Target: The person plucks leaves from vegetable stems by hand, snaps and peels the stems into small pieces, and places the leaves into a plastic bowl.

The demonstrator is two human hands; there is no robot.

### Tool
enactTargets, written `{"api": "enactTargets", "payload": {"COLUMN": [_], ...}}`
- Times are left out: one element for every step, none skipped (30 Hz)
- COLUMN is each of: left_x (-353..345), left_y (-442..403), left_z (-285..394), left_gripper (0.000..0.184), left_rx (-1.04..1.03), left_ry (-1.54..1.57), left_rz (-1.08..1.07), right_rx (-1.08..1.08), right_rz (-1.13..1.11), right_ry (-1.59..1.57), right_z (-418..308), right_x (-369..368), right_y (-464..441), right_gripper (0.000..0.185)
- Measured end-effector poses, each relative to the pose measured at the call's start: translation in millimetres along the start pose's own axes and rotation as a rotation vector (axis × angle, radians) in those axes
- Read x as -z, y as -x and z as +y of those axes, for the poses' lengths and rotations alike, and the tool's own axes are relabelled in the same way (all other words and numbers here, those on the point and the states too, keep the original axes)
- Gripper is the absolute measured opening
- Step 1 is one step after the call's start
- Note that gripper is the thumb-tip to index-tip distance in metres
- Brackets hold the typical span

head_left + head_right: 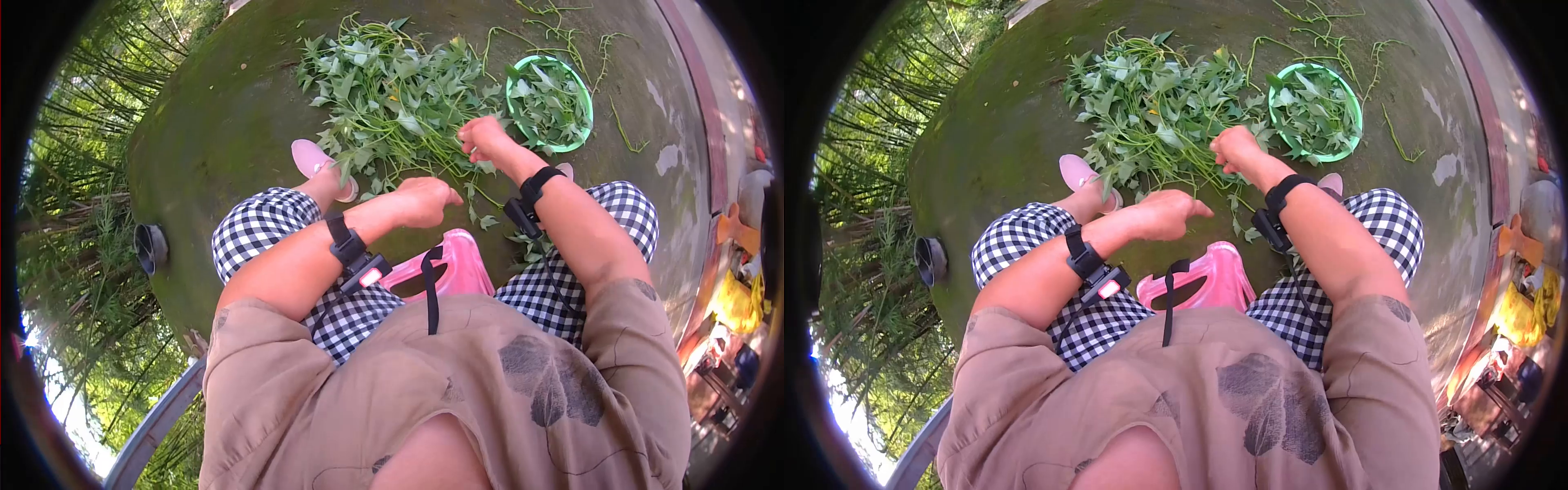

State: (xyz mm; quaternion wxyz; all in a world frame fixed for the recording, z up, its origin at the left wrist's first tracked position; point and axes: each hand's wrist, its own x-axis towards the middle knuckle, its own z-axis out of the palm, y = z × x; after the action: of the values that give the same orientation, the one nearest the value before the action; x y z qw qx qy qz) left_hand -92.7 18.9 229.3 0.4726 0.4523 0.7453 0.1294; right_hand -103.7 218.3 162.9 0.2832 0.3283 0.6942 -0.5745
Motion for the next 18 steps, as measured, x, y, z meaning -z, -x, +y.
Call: {"api": "enactTargets", "payload": {"left_x": [3.2, 8.0, 10.0, 7.4, 3.5, 0.8, 0.3, 1.5, 6.9, 13.2, 16.2, 18.4, 18.9, 19.0, 21.0, 21.5, 22.8, 25.4], "left_y": [6.9, 13.8, 16.4, 17.1, 15.6, 13.0, 11.2, 8.1, 7.1, 9.0, 13.6, 13.9, 13.3, 13.4, 13.8, 12.5, 11.5, 11.8], "left_z": [5.3, 12.1, 15.2, 15.9, 13.1, 9.7, 5.3, 0.6, -0.5, -1.2, -1.7, -2.5, -2.8, -2.2, -1.9, -3.8, -4.8, -3.8], "left_gripper": [0.066, 0.069, 0.068, 0.067, 0.066, 0.065, 0.053, 0.048, 0.042, 0.038, 0.024, 0.022, 0.020, 0.019, 0.016, 0.016, 0.016, 0.015], "left_rx": [0.020, 0.040, 0.061, 0.092, 0.124, 0.158, 0.164, 0.172, 0.181, 0.188, 0.166, 0.183, 0.200, 0.214, 0.230, 0.227, 0.223, 0.219], "left_ry": [-0.006, -0.011, -0.133, -0.189, -0.244, -0.300, -0.262, -0.226, -0.187, -0.146, -0.126, -0.126, -0.125, -0.125, -0.085, -0.059, -0.036, -0.015], "left_rz": [-0.085, -0.170, -0.239, -0.206, -0.171, -0.135, -0.071, -0.076, -0.082, -0.090, -0.003, 0.045, 0.088, 0.128, 0.159, 0.169, 0.180, 0.193], "right_rx": [0.089, 0.089, 0.088, -0.003, -0.092, -0.106, -0.120, -0.134, -0.160, -0.189, -0.223, -0.235, -0.251, -0.269, -0.240, -0.196, -0.149, -0.100], "right_rz": [-0.025, -0.017, -0.009, 0.031, 0.070, 0.099, 0.127, 0.155, 0.141, 0.125, 0.108, 0.103, 0.100, 0.098, 0.069, 0.047, 0.026, 0.006], "right_ry": [0.231, 0.307, 0.383, 0.306, 0.230, 0.162, 0.094, 0.029, -0.055, -0.138, -0.221, -0.235, -0.251, -0.270, -0.304, -0.308, -0.313, -0.318], "right_z": [15.9, 16.7, 17.5, 9.6, 1.6, -1.0, 2.0, 3.4, 9.0, 14.9, 19.5, 16.5, 14.8, 14.0, 5.4, -5.0, -16.4, -22.0], "right_x": [-12.2, -22.0, -31.7, -43.4, -53.6, -61.4, -70.8, -79.4, -84.8, -87.4, -88.0, -87.0, -86.9, -87.9, -87.6, -84.8, -80.8, -77.1], "right_y": [-29.9, -43.2, -56.4, -53.4, -51.8, -54.0, -59.4, -65.3, -73.5, -80.5, -89.5, -92.8, -95.8, -97.7, -94.9, -90.8, -85.7, -86.3], "right_gripper": [0.025, 0.028, 0.032, 0.032, 0.033, 0.028, 0.023, 0.019, 0.016, 0.014, 0.011, 0.010, 0.008, 0.007, 0.007, 0.007, 0.008, 0.008]}}
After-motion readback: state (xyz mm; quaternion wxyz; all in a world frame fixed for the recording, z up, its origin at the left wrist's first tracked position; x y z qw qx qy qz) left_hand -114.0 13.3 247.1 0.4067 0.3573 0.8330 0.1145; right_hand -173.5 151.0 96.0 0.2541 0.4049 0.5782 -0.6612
